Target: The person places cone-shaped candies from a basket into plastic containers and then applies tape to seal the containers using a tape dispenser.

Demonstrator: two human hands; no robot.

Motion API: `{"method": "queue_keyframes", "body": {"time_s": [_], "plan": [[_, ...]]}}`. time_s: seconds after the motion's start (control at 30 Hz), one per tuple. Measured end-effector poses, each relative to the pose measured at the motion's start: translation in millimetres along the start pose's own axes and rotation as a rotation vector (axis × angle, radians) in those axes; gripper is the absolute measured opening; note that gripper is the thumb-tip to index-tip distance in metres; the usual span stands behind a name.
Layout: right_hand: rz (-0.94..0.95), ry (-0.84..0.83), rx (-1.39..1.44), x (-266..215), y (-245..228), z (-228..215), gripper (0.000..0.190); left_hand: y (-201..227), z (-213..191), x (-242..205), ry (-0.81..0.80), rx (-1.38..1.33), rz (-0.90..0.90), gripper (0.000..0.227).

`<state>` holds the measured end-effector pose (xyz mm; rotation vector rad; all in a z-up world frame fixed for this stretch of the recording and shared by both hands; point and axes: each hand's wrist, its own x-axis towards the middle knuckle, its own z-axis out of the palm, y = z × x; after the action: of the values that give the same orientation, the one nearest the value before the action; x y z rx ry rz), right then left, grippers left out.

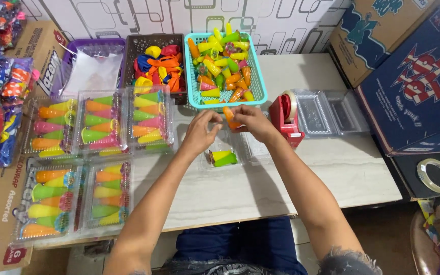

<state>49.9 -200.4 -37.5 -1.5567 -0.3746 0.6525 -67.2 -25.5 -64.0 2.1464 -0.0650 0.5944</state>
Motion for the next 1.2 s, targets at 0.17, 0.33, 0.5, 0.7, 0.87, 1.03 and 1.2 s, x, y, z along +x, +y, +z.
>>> {"method": "queue_keyframes", "body": {"time_s": [0.17,0.33,0.5,0.7,0.87,1.03,1.2], "plan": [[-0.195,-0.216,-0.614,0,14,0,0.033,15,-22,-24,-0.119,-0.003,-0.156,0.03],[-0.383,-0.319,-1.166,-5,26,16,0.035,23,-35,-40,-0.289,0.048,-0.194,0.038],[-0.407,-0.425,-1.326,1,37,18,0.03,27,-38,-51,-0.504,0.262,-0.152,0.068],[-0.417,-0.434,-1.447,-5,39,14,0.029,28,-38,-55,-0.528,0.325,-0.136,0.067],[-0.378,-0.457,-1.315,-31,8,12,0.035,12,-30,-61,-0.508,0.347,-0.065,0.065],[-0.396,-0.517,-1.239,-47,-1,5,0.053,9,-20,-65,-0.507,0.321,0.001,0.062],[-0.411,-0.518,-1.259,-49,10,1,0.047,-10,-8,-71,-0.474,0.372,0.058,0.056]]}}
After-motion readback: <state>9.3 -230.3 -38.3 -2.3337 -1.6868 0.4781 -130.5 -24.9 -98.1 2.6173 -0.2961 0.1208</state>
